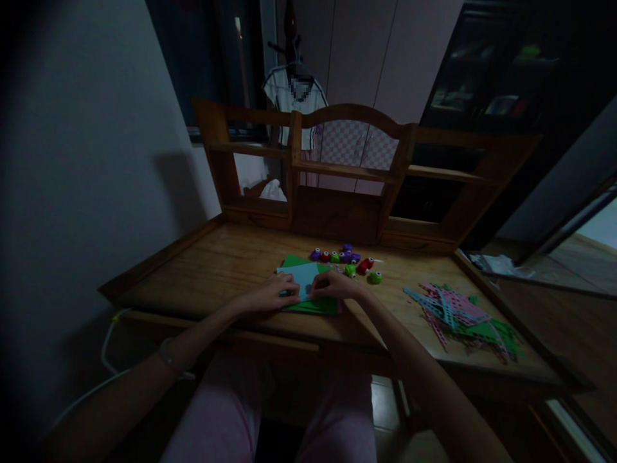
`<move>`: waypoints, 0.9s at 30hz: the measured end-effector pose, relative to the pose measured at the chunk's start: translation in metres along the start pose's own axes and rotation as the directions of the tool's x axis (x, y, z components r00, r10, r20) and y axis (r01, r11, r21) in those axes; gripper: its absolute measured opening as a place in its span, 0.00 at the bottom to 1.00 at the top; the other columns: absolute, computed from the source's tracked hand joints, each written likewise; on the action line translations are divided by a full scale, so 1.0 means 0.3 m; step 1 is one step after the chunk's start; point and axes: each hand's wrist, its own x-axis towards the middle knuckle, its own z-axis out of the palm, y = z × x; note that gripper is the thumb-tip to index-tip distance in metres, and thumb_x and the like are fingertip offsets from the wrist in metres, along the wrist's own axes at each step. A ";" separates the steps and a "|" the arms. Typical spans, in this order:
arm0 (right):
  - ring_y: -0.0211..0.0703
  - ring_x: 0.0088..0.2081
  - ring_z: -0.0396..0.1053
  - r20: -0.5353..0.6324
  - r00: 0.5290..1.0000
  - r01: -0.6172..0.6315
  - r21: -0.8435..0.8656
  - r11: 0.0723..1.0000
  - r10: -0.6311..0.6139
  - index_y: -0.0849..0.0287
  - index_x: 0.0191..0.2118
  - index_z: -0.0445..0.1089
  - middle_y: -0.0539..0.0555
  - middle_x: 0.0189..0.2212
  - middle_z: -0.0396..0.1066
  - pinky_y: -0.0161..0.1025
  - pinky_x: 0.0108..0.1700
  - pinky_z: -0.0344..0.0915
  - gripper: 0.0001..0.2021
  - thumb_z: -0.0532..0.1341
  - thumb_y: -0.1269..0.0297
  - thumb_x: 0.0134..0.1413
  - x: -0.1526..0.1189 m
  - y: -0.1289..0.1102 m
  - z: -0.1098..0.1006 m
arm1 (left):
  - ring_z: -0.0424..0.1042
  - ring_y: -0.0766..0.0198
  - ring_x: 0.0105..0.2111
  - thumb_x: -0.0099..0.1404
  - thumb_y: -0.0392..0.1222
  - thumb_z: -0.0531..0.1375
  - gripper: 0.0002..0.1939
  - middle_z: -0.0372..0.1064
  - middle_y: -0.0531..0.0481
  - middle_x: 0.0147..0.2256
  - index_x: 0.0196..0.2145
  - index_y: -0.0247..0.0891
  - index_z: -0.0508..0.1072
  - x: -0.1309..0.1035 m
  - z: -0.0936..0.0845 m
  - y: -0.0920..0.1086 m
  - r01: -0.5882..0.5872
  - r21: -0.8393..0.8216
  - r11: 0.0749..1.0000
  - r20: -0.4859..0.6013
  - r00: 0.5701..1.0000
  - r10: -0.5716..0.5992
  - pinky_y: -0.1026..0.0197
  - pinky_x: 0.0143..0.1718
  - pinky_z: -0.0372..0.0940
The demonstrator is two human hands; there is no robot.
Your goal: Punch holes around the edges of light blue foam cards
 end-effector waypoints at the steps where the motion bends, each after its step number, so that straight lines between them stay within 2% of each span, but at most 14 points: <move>1: 0.37 0.30 0.65 0.007 1.000 -0.002 -0.009 1.000 0.002 0.60 0.34 0.74 0.50 0.28 0.71 0.32 0.31 0.60 0.16 0.63 0.51 0.47 0.004 0.002 -0.002 | 0.59 0.60 0.40 0.64 0.54 0.51 0.16 0.61 0.50 0.36 0.35 0.42 0.71 0.002 0.000 -0.003 -0.002 -0.001 1.000 0.008 1.000 0.002 0.60 0.44 0.53; 10: 0.37 0.29 0.64 0.020 0.999 -0.027 -0.045 0.999 0.028 0.61 0.34 0.73 0.50 0.27 0.70 0.32 0.30 0.59 0.17 0.63 0.51 0.47 0.011 -0.004 0.003 | 0.60 0.61 0.38 0.65 0.56 0.50 0.19 0.62 0.50 0.35 0.31 0.39 0.72 0.044 -0.034 -0.004 -0.003 0.021 1.000 0.160 0.987 -0.001 0.61 0.42 0.53; 17: 0.37 0.28 0.64 0.006 0.999 -0.032 -0.019 0.999 0.033 0.61 0.34 0.73 0.50 0.27 0.70 0.32 0.29 0.59 0.17 0.63 0.50 0.47 0.006 0.001 0.010 | 0.60 0.62 0.38 0.65 0.54 0.50 0.17 0.63 0.49 0.34 0.35 0.39 0.71 0.051 -0.002 -0.019 -0.016 0.040 0.999 0.084 0.996 0.013 0.62 0.41 0.53; 27: 0.36 0.29 0.64 0.016 0.999 -0.028 -0.016 0.999 0.028 0.61 0.34 0.73 0.50 0.26 0.70 0.32 0.30 0.58 0.18 0.63 0.50 0.46 0.007 -0.007 0.008 | 0.61 0.62 0.37 0.65 0.52 0.51 0.16 0.64 0.49 0.35 0.35 0.37 0.68 0.041 -0.012 -0.009 -0.040 0.006 0.999 0.059 0.997 0.039 0.62 0.39 0.54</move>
